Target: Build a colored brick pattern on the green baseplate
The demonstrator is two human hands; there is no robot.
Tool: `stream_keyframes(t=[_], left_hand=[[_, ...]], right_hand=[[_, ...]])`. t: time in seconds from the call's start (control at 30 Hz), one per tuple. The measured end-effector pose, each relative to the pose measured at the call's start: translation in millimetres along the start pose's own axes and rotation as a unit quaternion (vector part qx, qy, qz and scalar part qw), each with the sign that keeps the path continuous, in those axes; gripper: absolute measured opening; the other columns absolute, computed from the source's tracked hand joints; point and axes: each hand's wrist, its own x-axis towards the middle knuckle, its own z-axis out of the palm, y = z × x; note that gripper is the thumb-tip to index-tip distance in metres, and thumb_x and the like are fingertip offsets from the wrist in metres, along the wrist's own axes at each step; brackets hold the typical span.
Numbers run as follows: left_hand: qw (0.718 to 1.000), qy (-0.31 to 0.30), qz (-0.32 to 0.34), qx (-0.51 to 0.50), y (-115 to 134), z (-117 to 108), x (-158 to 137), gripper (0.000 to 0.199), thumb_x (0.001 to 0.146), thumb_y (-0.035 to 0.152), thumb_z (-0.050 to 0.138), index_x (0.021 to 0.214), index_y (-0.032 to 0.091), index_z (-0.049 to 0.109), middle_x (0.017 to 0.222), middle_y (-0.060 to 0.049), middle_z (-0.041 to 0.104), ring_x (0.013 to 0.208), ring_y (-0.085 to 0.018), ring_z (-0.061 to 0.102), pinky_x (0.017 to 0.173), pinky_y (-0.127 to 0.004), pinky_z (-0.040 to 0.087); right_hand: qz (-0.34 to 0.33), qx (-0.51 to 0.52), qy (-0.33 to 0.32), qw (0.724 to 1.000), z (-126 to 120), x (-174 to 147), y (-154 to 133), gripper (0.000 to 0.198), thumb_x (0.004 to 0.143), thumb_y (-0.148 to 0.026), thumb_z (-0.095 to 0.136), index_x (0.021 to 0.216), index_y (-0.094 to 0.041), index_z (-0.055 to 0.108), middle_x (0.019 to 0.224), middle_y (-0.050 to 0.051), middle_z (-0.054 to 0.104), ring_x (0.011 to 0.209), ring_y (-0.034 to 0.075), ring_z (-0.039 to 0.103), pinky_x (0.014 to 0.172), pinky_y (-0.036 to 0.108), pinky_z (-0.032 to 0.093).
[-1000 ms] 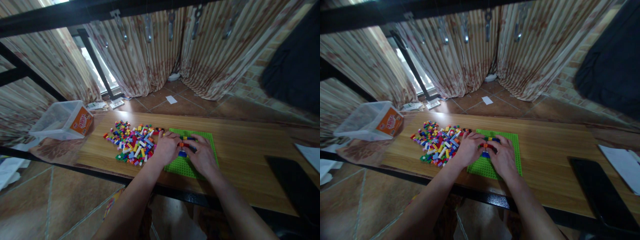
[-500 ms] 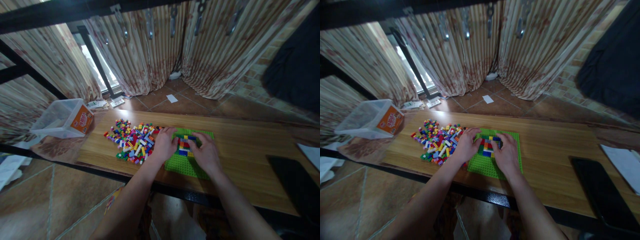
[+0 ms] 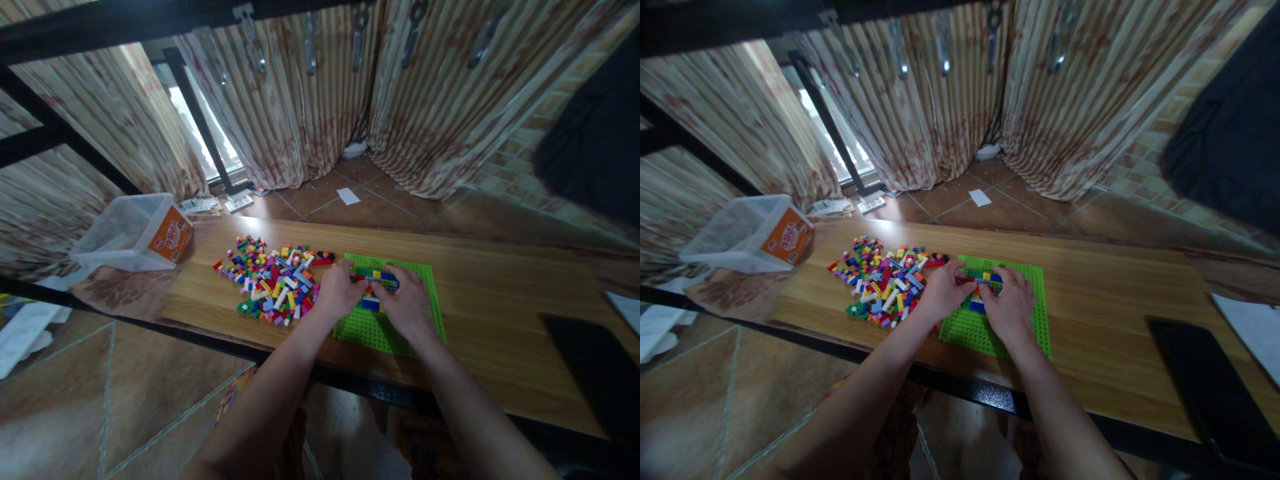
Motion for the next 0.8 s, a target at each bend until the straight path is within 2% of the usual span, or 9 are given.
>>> stream_keyframes(t=[0.17, 0.33, 0.53, 0.63, 0.73, 0.8], left_hand=[[1.000, 0.007, -0.015, 0.006, 2, 2, 2, 0.044, 0.075, 0.022, 0.066, 0.117, 0.014, 0.058, 0.091, -0.007, 0.072, 0.085, -0.021, 0.067, 0.076, -0.031, 0.053], [1.000, 0.004, -0.028, 0.004, 4, 4, 3, 0.044, 0.074, 0.021, 0.065, 0.116, 0.011, 0.058, 0.090, -0.009, 0.072, 0.086, -0.021, 0.067, 0.078, -0.031, 0.053], [1.000, 0.023, 0.006, -0.014, 2, 5, -3, 0.051, 0.075, 0.022, 0.065, 0.124, 0.009, 0.055, 0.100, -0.012, 0.071, 0.089, -0.021, 0.067, 0.082, -0.032, 0.053], [0.998, 0.044, 0.029, -0.034, -2, -10, -1, 0.041, 0.081, 0.020, 0.059, 0.120, 0.010, 0.059, 0.101, -0.012, 0.072, 0.090, -0.020, 0.067, 0.083, -0.030, 0.052], [0.994, 0.077, 0.046, -0.061, -14, -37, 6, 0.025, 0.083, 0.015, 0.053, 0.103, 0.013, 0.068, 0.098, -0.009, 0.073, 0.088, -0.018, 0.067, 0.082, -0.028, 0.051], [0.987, 0.133, 0.033, -0.086, -26, -57, 10, 0.024, 0.081, 0.013, 0.055, 0.100, 0.012, 0.069, 0.099, -0.009, 0.072, 0.089, -0.017, 0.066, 0.082, -0.026, 0.051]], right_hand=[[0.016, -0.008, -0.001, 1.000, 2, 2, 0, 0.041, 0.076, -0.042, 0.060, 0.111, -0.021, 0.065, 0.114, 0.014, 0.063, 0.109, 0.031, 0.055, 0.093, 0.052, 0.041], [0.022, -0.015, -0.014, 1.000, 3, 1, -1, 0.039, 0.079, -0.041, 0.057, 0.112, -0.021, 0.066, 0.117, 0.013, 0.062, 0.112, 0.031, 0.054, 0.094, 0.050, 0.040], [-0.020, -0.009, -0.010, 1.000, 3, -1, 8, 0.041, 0.081, -0.045, 0.054, 0.112, -0.020, 0.065, 0.118, 0.014, 0.063, 0.115, 0.031, 0.053, 0.097, 0.053, 0.038], [-0.051, 0.014, 0.008, 0.999, -4, 1, 9, 0.041, 0.083, -0.047, 0.053, 0.109, -0.019, 0.066, 0.111, 0.014, 0.065, 0.111, 0.030, 0.055, 0.096, 0.051, 0.040], [-0.077, 0.038, 0.049, 0.995, -16, 1, 1, 0.037, 0.085, -0.046, 0.053, 0.105, -0.018, 0.067, 0.110, 0.013, 0.064, 0.109, 0.028, 0.056, 0.097, 0.049, 0.041], [-0.100, 0.061, 0.054, 0.992, -21, -4, -10, 0.033, 0.087, -0.043, 0.052, 0.102, -0.019, 0.068, 0.108, 0.011, 0.065, 0.105, 0.026, 0.058, 0.095, 0.044, 0.043]])
